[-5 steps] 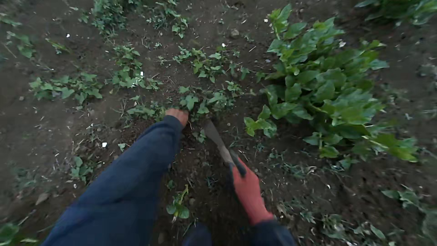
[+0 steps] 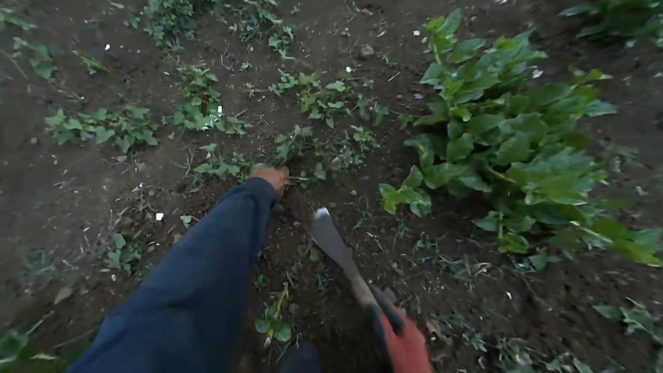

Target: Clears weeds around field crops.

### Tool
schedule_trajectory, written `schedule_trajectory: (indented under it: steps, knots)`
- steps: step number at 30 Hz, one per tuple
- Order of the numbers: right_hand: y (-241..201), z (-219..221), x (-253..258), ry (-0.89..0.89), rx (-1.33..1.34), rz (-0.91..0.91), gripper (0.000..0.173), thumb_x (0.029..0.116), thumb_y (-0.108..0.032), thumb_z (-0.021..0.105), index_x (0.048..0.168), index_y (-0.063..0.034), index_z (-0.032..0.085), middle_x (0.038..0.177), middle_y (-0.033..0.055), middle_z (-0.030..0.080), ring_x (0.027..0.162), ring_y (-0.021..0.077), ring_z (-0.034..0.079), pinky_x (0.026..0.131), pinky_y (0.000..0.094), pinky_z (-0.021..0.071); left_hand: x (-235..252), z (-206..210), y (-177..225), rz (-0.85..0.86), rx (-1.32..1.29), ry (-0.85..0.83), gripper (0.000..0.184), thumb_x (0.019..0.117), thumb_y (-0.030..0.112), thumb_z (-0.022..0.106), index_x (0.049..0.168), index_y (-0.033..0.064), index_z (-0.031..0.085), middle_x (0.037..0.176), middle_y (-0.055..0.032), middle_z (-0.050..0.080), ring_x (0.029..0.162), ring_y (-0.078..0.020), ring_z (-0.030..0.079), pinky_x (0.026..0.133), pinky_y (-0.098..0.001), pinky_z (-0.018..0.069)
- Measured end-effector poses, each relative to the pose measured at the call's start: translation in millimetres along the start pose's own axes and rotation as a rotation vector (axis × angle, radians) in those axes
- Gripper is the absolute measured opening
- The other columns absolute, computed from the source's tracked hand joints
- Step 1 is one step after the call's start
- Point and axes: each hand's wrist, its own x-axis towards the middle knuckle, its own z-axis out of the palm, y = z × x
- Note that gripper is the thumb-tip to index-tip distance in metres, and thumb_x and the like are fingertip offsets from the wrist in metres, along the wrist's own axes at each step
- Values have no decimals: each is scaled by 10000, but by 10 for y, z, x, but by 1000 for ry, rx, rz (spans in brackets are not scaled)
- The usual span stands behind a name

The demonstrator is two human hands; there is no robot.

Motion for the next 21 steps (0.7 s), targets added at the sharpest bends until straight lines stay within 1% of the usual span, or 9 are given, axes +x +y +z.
schedule_trajectory:
  steps: [4,8,10,12,13,15,16,18,21]
  knots:
    - [-529,629,689,-21,66,-2,421,1052,-273,554,1459,-171,581,1181,113,721,991,219,712,896,464,573,-47,-102,-361,18,-285,195,378,1021,139,579,1391,64,587,1240,-284,674,1178,-482,644,996,-687,483]
    - [-263,111,91,-2,2,-100,422,1024,-158,570,1430,-49,588,1257,178,700,1059,258,716,951,483,567,-711,-393,-1690,-152,-501,599,416,1101,241,489,1368,-69,562,1297,-356,611,1229,-517,596,1059,-699,422]
    - [-59,-146,-108,-5,90,-54,431,1048,-175,526,1453,-28,548,1188,156,711,898,187,720,806,410,614,-1149,-447,-2016,-207,-447,634,446,1113,289,458,1352,-77,545,1228,-384,613,1154,-556,611,989,-754,426]
    - [-132,-62,177,49,145,-26,446,1061,-253,506,1476,-94,542,1044,119,715,755,183,683,659,423,601,-1338,-280,-1739,-7,-318,584,343,1047,245,590,1229,-40,650,1054,-297,698,962,-467,700,863,-715,523]
    - [-287,110,454,90,120,-18,442,1057,-281,521,1470,-129,562,1103,128,723,828,212,699,730,464,595,-1304,-173,-1335,105,-244,511,303,995,259,684,1177,17,701,1002,-222,734,901,-405,727,810,-679,560]
    - [-556,455,930,103,93,-29,433,1067,-270,523,1479,-144,555,1227,166,699,999,276,706,898,518,558,-1006,-40,-387,299,-82,294,250,972,229,693,1200,127,702,1141,-131,734,942,-382,729,779,-645,568]
    - [-543,515,955,109,79,-32,429,1067,-264,523,1480,-151,556,1219,166,703,987,276,709,894,514,560,-756,-14,-15,363,-19,210,275,991,152,655,1266,147,665,1309,-133,671,978,-416,714,779,-650,562]
    - [-381,360,729,106,52,-50,421,1058,-253,527,1467,-160,571,1076,142,727,785,235,700,724,479,591,-238,-56,348,333,45,161,406,1012,55,585,1405,157,565,1553,-145,496,1022,-468,694,802,-652,555]
    - [-227,162,350,65,136,-11,439,1049,-246,523,1477,-155,562,913,92,717,608,169,639,545,391,571,209,-242,282,79,0,141,627,991,115,623,1571,161,387,1525,-263,481,1116,-550,633,869,-701,520]
